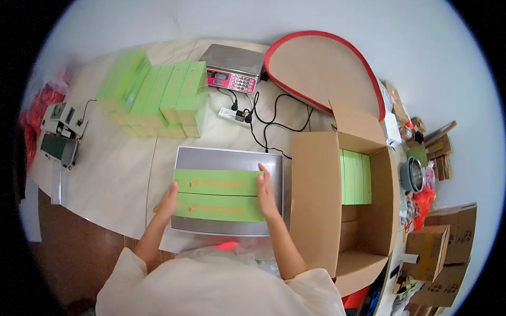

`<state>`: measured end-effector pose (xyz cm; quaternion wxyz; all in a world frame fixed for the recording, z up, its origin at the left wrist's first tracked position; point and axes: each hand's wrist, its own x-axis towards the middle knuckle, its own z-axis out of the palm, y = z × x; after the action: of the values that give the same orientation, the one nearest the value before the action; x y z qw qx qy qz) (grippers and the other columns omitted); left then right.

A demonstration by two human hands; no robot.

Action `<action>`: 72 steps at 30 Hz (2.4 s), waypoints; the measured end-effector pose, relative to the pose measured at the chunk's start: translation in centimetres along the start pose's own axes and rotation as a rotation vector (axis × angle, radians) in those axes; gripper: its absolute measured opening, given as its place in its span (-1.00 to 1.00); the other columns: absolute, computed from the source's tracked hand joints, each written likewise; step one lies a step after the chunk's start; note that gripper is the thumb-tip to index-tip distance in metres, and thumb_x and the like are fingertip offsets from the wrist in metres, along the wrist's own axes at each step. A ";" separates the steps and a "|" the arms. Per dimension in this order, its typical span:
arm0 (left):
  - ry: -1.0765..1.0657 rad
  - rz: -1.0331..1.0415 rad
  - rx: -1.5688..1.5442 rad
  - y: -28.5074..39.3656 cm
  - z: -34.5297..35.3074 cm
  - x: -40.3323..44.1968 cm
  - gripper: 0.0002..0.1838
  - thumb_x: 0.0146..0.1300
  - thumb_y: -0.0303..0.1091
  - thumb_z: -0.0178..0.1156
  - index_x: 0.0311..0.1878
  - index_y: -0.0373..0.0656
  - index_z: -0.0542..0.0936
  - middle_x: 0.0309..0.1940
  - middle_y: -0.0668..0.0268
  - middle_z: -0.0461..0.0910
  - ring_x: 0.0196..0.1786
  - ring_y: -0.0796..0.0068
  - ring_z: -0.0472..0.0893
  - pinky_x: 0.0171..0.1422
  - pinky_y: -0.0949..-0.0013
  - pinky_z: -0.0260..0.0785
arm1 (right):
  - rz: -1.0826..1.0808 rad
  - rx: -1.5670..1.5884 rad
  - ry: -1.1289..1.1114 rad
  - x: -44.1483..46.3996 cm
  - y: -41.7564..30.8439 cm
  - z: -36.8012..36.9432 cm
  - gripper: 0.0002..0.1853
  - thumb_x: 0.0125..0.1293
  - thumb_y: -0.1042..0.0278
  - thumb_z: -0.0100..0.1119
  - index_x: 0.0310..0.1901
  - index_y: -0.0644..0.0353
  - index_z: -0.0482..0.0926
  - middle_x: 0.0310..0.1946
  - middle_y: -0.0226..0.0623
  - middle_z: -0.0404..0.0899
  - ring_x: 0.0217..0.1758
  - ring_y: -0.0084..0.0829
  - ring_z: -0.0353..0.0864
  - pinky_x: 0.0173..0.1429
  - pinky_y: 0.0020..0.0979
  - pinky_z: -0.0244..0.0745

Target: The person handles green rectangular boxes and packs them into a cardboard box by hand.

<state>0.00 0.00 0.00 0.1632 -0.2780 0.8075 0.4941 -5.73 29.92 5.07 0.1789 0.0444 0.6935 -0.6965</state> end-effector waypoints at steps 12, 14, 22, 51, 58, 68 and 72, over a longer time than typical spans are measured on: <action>-0.003 0.079 -0.564 -5.5 -9.8 -1.8 -0.38 0.49 0.06 -0.30 0.32 -0.30 0.28 0.24 0.16 0.38 0.28 0.38 0.36 0.34 0.37 0.17 | -0.248 -0.320 0.024 3.1 3.9 11.6 -0.45 0.51 0.01 -0.42 0.31 0.26 0.20 0.19 0.15 0.35 0.28 0.09 0.29 0.35 -0.18 0.16; 0.015 0.065 -0.546 -5.3 -10.5 -2.6 -0.39 0.49 0.04 -0.30 0.33 -0.30 0.27 0.25 0.16 0.37 0.29 0.37 0.35 0.34 0.37 0.17 | -0.237 -0.301 0.021 3.3 3.8 11.4 -0.46 0.51 0.02 -0.42 0.30 0.25 0.22 0.13 0.17 0.41 0.22 0.14 0.36 0.30 -0.16 0.23; 0.044 0.185 -0.352 2.5 -6.3 -4.0 -0.43 0.49 -0.02 -0.22 0.35 -0.25 0.24 0.22 0.13 0.40 0.28 0.35 0.36 0.35 0.36 0.15 | -0.225 -0.361 0.169 2.2 3.8 5.1 -0.47 0.50 -0.04 -0.46 0.23 0.14 0.32 -0.10 0.17 0.54 0.04 0.13 0.51 0.13 -0.14 0.35; -0.226 0.278 -0.429 0.7 -0.8 0.5 -0.38 0.48 0.01 -0.23 0.40 -0.26 0.15 0.36 0.09 0.24 0.41 0.24 0.21 0.45 0.32 0.01 | -0.169 -0.543 0.350 -1.8 4.6 1.5 -0.51 0.49 -0.01 -0.33 0.15 0.27 0.27 -0.02 0.15 0.47 0.07 0.03 0.48 0.13 -0.17 0.32; -0.194 0.260 -0.462 -0.7 -1.0 1.6 -0.35 0.45 0.07 -0.18 0.37 -0.27 0.22 0.34 0.14 0.28 0.40 0.29 0.24 0.44 0.33 0.01 | -0.228 -0.521 0.292 -1.3 5.3 1.1 -0.47 0.49 -0.02 -0.31 0.23 0.28 0.23 -0.01 0.09 0.46 0.07 -0.08 0.46 0.16 -0.19 0.30; 0.161 0.292 -1.002 -1.5 -4.9 -7.6 -0.57 0.45 -0.09 -0.13 0.13 -0.24 0.45 0.01 0.30 0.54 0.11 0.47 0.49 0.27 0.35 0.26 | -0.401 -0.615 0.197 1.9 -1.1 0.0 -0.49 0.49 0.05 -0.26 0.03 0.39 0.47 0.02 -0.05 0.50 0.15 -0.18 0.43 0.26 -0.31 0.24; 0.038 0.114 -1.162 -3.8 -0.5 -11.1 -0.61 0.43 -0.11 -0.09 0.11 -0.20 0.43 -0.03 0.29 0.55 0.09 0.46 0.50 0.20 0.28 0.32 | -0.333 -0.702 -0.054 5.8 -1.9 2.2 -0.49 0.49 0.01 -0.26 0.04 0.33 0.48 -0.01 -0.06 0.54 0.10 -0.23 0.49 0.20 -0.30 0.29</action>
<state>11.13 1.41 3.48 -0.0577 -0.2867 0.4206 0.8588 -11.36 26.61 5.15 0.0858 -0.1513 0.8824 -0.4373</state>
